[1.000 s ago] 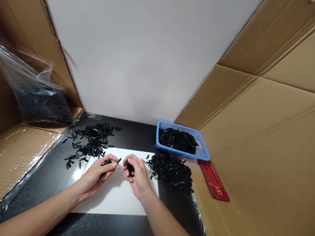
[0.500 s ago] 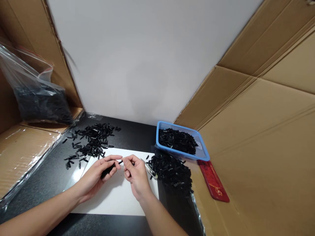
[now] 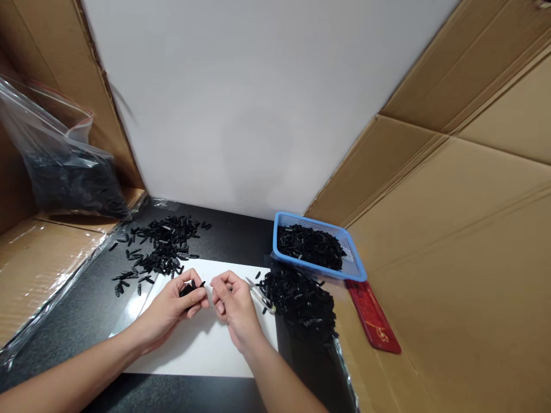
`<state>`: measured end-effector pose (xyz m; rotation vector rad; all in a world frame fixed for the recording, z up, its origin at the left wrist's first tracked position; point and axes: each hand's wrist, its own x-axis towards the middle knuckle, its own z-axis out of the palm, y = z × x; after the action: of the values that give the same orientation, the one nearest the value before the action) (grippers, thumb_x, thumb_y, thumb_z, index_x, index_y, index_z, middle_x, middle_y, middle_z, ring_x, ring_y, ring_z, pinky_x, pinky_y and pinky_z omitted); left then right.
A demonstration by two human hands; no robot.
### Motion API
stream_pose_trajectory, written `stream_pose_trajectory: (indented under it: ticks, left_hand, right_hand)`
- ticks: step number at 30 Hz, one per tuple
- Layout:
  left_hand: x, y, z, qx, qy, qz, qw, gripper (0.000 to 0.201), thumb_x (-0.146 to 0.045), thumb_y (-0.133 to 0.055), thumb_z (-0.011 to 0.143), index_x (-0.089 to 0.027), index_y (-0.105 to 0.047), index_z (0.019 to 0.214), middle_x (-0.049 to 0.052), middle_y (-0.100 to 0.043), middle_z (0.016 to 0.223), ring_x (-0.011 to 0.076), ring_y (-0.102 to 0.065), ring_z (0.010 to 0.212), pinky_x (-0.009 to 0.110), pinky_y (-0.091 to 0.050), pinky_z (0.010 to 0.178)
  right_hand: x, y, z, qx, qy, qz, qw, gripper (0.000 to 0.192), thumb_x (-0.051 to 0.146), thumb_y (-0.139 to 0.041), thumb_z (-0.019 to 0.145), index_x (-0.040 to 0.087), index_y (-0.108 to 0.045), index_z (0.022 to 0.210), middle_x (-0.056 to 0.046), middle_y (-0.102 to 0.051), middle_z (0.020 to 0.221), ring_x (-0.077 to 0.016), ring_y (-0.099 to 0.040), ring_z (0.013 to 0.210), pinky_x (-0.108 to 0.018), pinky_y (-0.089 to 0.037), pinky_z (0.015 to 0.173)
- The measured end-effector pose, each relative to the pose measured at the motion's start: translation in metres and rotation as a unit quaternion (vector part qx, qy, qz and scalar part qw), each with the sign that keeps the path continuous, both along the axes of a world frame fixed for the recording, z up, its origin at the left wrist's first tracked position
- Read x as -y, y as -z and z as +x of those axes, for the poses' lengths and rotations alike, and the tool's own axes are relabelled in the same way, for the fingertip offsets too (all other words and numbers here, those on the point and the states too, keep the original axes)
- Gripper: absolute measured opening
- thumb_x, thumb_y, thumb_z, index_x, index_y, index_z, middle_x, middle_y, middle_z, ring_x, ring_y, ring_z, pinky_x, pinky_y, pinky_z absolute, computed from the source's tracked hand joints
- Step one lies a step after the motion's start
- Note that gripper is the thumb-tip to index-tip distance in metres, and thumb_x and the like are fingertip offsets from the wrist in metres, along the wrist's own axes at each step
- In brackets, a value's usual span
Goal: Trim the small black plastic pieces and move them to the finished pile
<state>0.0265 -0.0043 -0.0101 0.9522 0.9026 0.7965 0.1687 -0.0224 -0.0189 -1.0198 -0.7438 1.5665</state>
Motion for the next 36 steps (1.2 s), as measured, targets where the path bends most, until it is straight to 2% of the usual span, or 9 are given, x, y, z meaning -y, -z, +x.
stream_pose_trajectory:
  ticks: [5,11,14,17,25,32,36]
  left_hand:
    - [-0.003,0.003,0.001,-0.023,0.019,0.053,0.998,0.033,-0.037,-0.075,0.072,-0.02,-0.047,0.072,-0.004,-0.061,0.055,0.0076,-0.041,0.046,0.019,-0.025,0.047]
    - [-0.002,-0.006,0.0,0.012,-0.005,-0.018,1.0,0.028,-0.042,-0.065,0.082,-0.017,-0.054,0.072,0.0,-0.065,0.064,0.0065,-0.041,0.05,0.017,-0.027,0.049]
    - [-0.003,-0.006,-0.002,0.043,-0.02,-0.052,0.998,0.021,-0.036,-0.07,0.078,-0.017,-0.061,0.081,0.0,-0.066,0.067,0.0061,-0.042,0.051,0.016,-0.027,0.048]
    - [-0.003,-0.004,-0.002,0.058,-0.034,-0.057,0.996,0.025,-0.036,-0.074,0.075,-0.019,-0.063,0.09,-0.001,-0.066,0.068,0.0058,-0.041,0.05,0.016,-0.025,0.047]
    - [-0.005,-0.001,-0.003,0.052,-0.045,-0.055,0.996,0.031,-0.041,-0.073,0.076,-0.017,-0.055,0.071,-0.004,-0.06,0.059,0.0041,-0.035,0.046,0.015,-0.02,0.043]
    - [-0.007,-0.001,-0.004,0.079,-0.047,-0.055,0.994,0.03,-0.039,-0.077,0.073,-0.015,-0.058,0.07,-0.001,-0.062,0.067,0.0033,-0.03,0.046,0.017,-0.016,0.042]
    - [-0.005,-0.003,-0.003,0.069,-0.04,-0.052,0.995,0.026,-0.035,-0.076,0.073,-0.015,-0.06,0.069,-0.002,-0.06,0.064,0.0041,-0.03,0.046,0.017,-0.017,0.042]
  right_hand:
    - [-0.001,0.004,-0.002,0.026,-0.003,0.012,1.0,0.03,0.038,-0.079,0.069,0.014,-0.061,0.069,0.007,-0.046,0.049,-0.0033,-0.031,0.041,-0.016,-0.018,0.039]
    - [-0.003,0.0,0.003,-0.023,0.019,-0.015,0.999,0.029,0.037,-0.082,0.064,0.014,-0.065,0.071,0.007,-0.043,0.05,-0.0031,-0.028,0.043,-0.015,-0.013,0.037]
    - [-0.004,-0.002,0.005,-0.041,0.02,-0.023,0.999,0.03,0.036,-0.083,0.063,0.014,-0.066,0.073,0.007,-0.043,0.051,-0.0026,-0.026,0.042,-0.015,-0.011,0.036]
    - [-0.004,-0.003,0.006,-0.049,0.018,-0.029,0.998,0.03,0.036,-0.083,0.064,0.014,-0.067,0.075,0.007,-0.043,0.052,-0.0024,-0.026,0.042,-0.014,-0.01,0.036]
    - [-0.004,0.0,0.007,-0.071,0.006,-0.024,0.997,0.027,0.033,-0.081,0.066,0.013,-0.071,0.081,0.006,-0.043,0.053,-0.0029,-0.026,0.043,-0.015,-0.009,0.036]
    - [-0.004,-0.001,0.008,-0.107,-0.003,-0.021,0.994,0.02,0.028,-0.079,0.067,0.014,-0.071,0.079,0.005,-0.046,0.054,-0.0034,-0.025,0.043,-0.015,-0.01,0.036]
    - [-0.004,-0.002,0.008,-0.114,-0.009,-0.025,0.993,0.02,0.027,-0.078,0.067,0.014,-0.07,0.08,0.004,-0.048,0.055,-0.0036,-0.026,0.043,-0.014,-0.01,0.035]
